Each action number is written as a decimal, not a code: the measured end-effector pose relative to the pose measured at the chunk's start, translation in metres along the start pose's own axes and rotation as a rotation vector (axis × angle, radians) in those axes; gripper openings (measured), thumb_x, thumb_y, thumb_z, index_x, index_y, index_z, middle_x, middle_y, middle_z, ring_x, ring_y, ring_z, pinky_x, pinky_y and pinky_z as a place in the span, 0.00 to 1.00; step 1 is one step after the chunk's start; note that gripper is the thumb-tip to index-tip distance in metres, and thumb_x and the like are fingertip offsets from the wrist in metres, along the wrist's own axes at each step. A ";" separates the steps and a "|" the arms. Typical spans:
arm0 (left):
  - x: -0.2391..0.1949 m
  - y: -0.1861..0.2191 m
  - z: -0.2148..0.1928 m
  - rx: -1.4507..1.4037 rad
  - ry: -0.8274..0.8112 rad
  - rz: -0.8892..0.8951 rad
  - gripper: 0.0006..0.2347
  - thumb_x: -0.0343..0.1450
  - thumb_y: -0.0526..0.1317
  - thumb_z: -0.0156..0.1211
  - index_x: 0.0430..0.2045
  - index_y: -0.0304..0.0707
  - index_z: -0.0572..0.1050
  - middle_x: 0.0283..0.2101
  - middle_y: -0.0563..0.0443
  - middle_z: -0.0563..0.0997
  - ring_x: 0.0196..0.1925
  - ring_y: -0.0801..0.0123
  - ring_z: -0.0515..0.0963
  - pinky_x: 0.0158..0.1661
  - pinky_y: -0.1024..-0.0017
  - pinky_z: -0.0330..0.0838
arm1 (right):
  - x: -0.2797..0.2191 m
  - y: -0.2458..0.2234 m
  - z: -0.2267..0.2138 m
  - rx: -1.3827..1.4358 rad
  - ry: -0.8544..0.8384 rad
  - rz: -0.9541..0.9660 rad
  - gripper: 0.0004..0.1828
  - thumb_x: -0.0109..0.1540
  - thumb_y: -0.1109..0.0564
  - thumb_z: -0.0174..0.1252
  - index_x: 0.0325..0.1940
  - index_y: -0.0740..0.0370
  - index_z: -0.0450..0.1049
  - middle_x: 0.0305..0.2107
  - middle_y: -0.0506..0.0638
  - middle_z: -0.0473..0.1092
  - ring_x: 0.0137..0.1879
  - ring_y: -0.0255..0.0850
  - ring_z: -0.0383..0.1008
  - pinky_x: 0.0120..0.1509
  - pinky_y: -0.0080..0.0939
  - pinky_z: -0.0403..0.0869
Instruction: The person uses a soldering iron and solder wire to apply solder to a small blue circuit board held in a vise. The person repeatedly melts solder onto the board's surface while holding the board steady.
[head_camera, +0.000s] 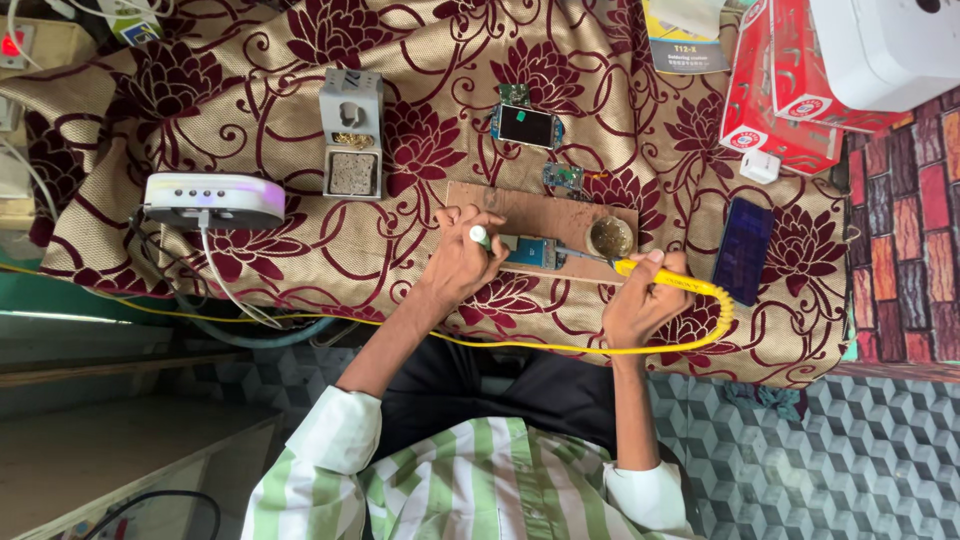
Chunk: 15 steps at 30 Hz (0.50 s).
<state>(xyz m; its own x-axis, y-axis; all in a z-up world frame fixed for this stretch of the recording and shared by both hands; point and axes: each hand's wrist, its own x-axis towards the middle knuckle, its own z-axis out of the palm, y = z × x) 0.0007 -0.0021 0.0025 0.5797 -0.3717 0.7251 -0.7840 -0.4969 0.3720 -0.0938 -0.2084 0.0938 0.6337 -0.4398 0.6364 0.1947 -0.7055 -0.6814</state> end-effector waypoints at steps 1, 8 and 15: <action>0.000 0.000 -0.001 0.007 0.016 0.015 0.12 0.71 0.30 0.63 0.45 0.30 0.69 0.32 0.46 0.67 0.35 0.59 0.68 0.44 0.55 0.60 | 0.003 -0.004 0.000 -0.012 -0.022 0.022 0.15 0.73 0.61 0.47 0.33 0.70 0.65 0.23 0.56 0.70 0.28 0.39 0.69 0.34 0.41 0.66; 0.004 0.000 -0.004 0.019 0.062 0.058 0.12 0.70 0.30 0.61 0.45 0.30 0.69 0.34 0.45 0.70 0.37 0.57 0.69 0.43 0.56 0.59 | 0.042 -0.027 -0.007 -0.186 -0.428 -0.155 0.15 0.73 0.60 0.54 0.33 0.68 0.65 0.22 0.56 0.67 0.28 0.43 0.66 0.35 0.46 0.63; 0.005 0.002 -0.005 0.001 0.091 0.079 0.12 0.69 0.29 0.62 0.44 0.29 0.69 0.37 0.45 0.73 0.37 0.56 0.70 0.43 0.55 0.58 | 0.066 -0.034 -0.002 -0.015 -0.666 -0.080 0.15 0.72 0.57 0.55 0.33 0.67 0.67 0.21 0.54 0.65 0.26 0.41 0.65 0.33 0.44 0.64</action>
<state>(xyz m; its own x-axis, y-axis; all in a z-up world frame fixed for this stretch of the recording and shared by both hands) 0.0009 -0.0007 0.0099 0.4934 -0.3372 0.8018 -0.8263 -0.4694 0.3111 -0.0597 -0.2146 0.1599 0.9452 0.0481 0.3228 0.2535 -0.7312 -0.6333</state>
